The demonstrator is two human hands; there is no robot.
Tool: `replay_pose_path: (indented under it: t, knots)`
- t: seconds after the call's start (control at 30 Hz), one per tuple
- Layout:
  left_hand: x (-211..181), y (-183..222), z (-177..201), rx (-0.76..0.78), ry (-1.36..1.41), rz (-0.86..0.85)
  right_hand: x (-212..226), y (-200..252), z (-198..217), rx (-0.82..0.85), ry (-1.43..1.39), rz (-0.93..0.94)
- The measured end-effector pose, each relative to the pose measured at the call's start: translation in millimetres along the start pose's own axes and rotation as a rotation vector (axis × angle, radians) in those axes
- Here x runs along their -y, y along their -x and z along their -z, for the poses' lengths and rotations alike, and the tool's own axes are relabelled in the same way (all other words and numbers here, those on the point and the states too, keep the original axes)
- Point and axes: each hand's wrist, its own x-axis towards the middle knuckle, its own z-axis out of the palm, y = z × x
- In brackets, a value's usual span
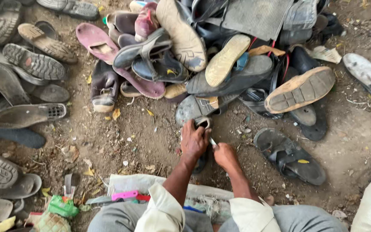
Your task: The person repairs shoes by hand using a small knife to trim material and fitting a new sole to a shoe.
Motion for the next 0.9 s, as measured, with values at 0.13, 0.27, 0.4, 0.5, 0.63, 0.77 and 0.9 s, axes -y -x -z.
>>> replay_pose_path:
  t: [0.13, 0.27, 0.4, 0.5, 0.63, 0.77, 0.9]
  knots:
    - [9, 9, -4, 0.024, 0.021, -0.006, 15, 11, -6, -0.102, 0.170, 0.022]
    - [16, 5, -14, 0.098, -0.037, 0.036, 35, 41, 14, -0.027, 0.148, -0.011]
    - [17, 13, -11, 0.043, -0.035, 0.044, 35, 71, 12, -0.016, 0.108, -0.021]
    - [17, 12, -12, 0.095, 0.082, 0.024, 24, 59, 4, -0.072, 0.153, 0.024]
    - [21, 9, -14, -0.029, 0.186, -0.059, 20, 42, -7, -0.158, 0.206, 0.078]
    - [13, 13, -7, -0.106, 0.085, -0.036, 23, 52, -2, -0.073, 0.156, -0.018]
    - [11, 13, 1, -0.023, 0.119, 0.047, -11, 61, -19, -0.097, 0.138, -0.005]
